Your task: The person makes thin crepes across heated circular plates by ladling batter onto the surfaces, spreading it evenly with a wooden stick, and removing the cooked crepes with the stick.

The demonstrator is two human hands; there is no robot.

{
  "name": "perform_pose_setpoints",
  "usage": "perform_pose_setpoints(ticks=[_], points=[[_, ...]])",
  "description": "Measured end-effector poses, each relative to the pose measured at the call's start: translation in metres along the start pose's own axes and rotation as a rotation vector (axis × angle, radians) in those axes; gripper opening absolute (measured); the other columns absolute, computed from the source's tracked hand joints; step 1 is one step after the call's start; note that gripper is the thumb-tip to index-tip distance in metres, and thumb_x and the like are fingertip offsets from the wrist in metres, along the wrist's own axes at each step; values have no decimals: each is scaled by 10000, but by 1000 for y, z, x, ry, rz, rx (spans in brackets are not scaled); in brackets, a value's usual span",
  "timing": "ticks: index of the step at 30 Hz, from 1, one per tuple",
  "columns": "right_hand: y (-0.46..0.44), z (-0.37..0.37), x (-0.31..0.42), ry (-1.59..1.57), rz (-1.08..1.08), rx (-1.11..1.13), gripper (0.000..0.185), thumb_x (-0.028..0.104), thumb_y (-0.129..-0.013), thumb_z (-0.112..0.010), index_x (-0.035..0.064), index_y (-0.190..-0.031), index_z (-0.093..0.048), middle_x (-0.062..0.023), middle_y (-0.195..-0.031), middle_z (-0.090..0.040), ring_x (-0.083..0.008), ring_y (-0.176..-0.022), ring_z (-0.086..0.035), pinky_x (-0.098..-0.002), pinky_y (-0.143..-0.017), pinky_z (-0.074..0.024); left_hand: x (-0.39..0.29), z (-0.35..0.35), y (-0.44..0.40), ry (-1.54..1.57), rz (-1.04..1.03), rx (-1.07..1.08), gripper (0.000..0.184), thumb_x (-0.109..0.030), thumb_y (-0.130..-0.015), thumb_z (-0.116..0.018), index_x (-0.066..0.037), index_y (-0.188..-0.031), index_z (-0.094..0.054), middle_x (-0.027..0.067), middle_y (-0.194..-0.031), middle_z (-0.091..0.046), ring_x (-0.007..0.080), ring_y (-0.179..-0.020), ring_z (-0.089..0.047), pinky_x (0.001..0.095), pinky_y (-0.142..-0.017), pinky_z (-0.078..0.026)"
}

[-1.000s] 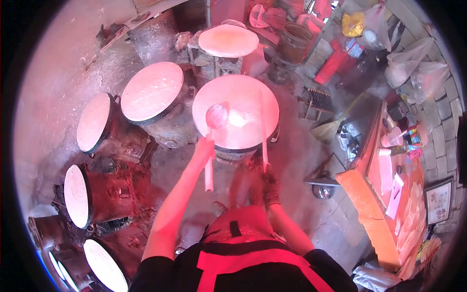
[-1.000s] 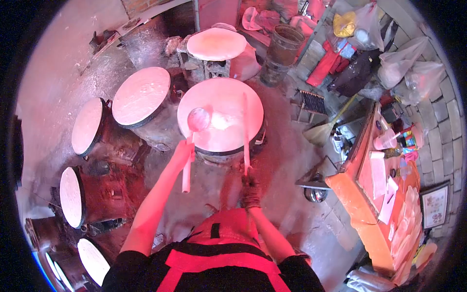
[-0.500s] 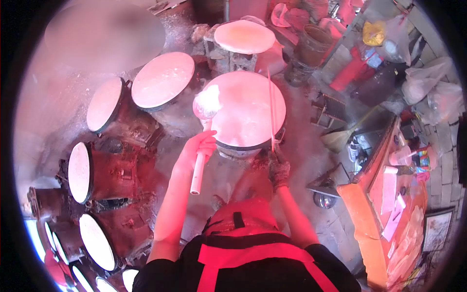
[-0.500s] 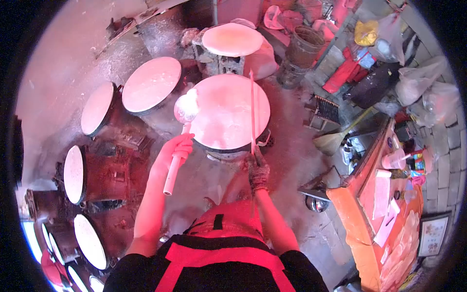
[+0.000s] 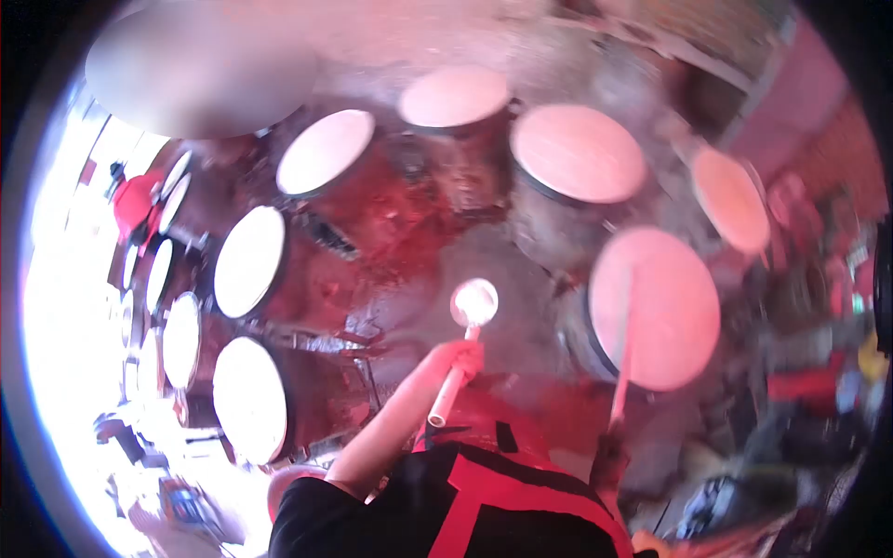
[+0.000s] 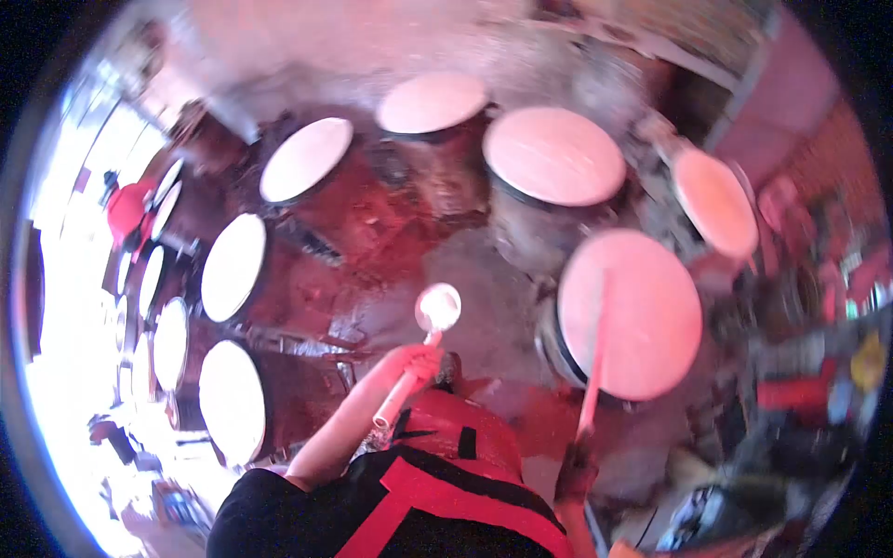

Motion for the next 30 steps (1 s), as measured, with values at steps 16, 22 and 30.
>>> perform_pose_setpoints(ticks=[16,22,30], points=[[-84,-454,437,241,1094,740,276,260,-814,-573,40,-980,-569,-168,-770,-591,-300,-722,-586,-376,-652,-463,-241,101,218,478,-941,206,97,-38,-856,-444,-38,-785,-377,7,-650,-402,35,-452,-338,144,-349,-266],[53,-591,498,604,1453,1211,266,309,-814,-531,76,-925,-597,-191,-826,-597,-379,-804,-563,-438,-690,-450,-207,150,289,725,-1349,191,93,-43,-875,-443,-42,-814,-374,3,-656,-395,27,-451,-323,139,-352,-265],[266,-634,485,516,2005,1718,212,248,-750,-550,83,-881,-569,-173,-814,-603,-355,-791,-576,-444,-683,-454,-89,206,272,1477,-1768,505,77,-15,-875,-423,-11,-816,-373,19,-652,-382,54,-458,-336,155,-355,-308]])
Point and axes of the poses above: each hand's wrist, its own y-axis away from the middle knuckle, its own z-axis out of the back of the hand, x = y × z, the point moved 10 cm from there along -y, towards the middle knuckle
